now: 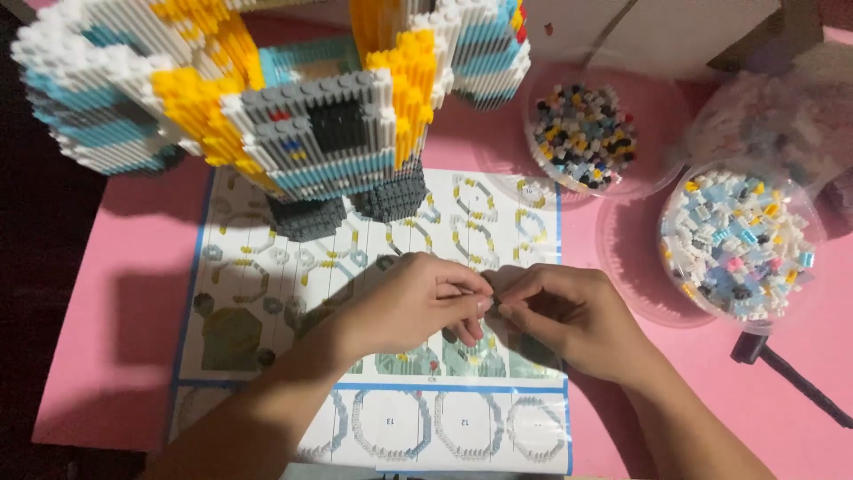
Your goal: Assembling a complex structure using small interlocking plastic blocks following a manual.
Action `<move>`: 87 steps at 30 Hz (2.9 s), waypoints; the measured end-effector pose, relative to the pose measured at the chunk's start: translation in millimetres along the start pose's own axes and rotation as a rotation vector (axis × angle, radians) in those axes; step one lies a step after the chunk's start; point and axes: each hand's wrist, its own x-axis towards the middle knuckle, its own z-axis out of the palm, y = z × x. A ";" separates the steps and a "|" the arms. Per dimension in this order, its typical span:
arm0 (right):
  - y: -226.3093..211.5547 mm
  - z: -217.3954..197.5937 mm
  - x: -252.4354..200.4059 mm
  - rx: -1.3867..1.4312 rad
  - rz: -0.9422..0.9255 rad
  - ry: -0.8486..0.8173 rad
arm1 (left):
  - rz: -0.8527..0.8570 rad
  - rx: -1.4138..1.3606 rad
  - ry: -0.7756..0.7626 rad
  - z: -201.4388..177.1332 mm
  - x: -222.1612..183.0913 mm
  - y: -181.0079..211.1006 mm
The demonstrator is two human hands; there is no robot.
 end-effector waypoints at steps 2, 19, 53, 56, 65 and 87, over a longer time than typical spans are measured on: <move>3.0 -4.2 0.1 -0.043 0.017 -0.010 | 0.006 0.021 -0.010 1.2 0.0 -2.6; -3.2 -0.4 -0.3 -0.133 0.108 0.003 | -0.023 0.107 0.023 1.8 -5.8 9.4; -17.7 -16.1 -10.5 -0.054 -0.034 -0.014 | -0.124 -0.042 0.057 8.6 2.3 5.2; -9.7 -20.7 -15.0 -0.143 -0.115 -0.064 | -0.237 -0.127 0.111 12.9 2.3 26.1; -13.5 -19.0 -12.4 -0.089 -0.258 -0.031 | -0.229 -0.071 0.178 13.2 7.8 4.8; -23.7 -7.3 -3.1 -0.122 -0.134 0.139 | 0.088 -0.218 0.020 5.2 6.1 -15.3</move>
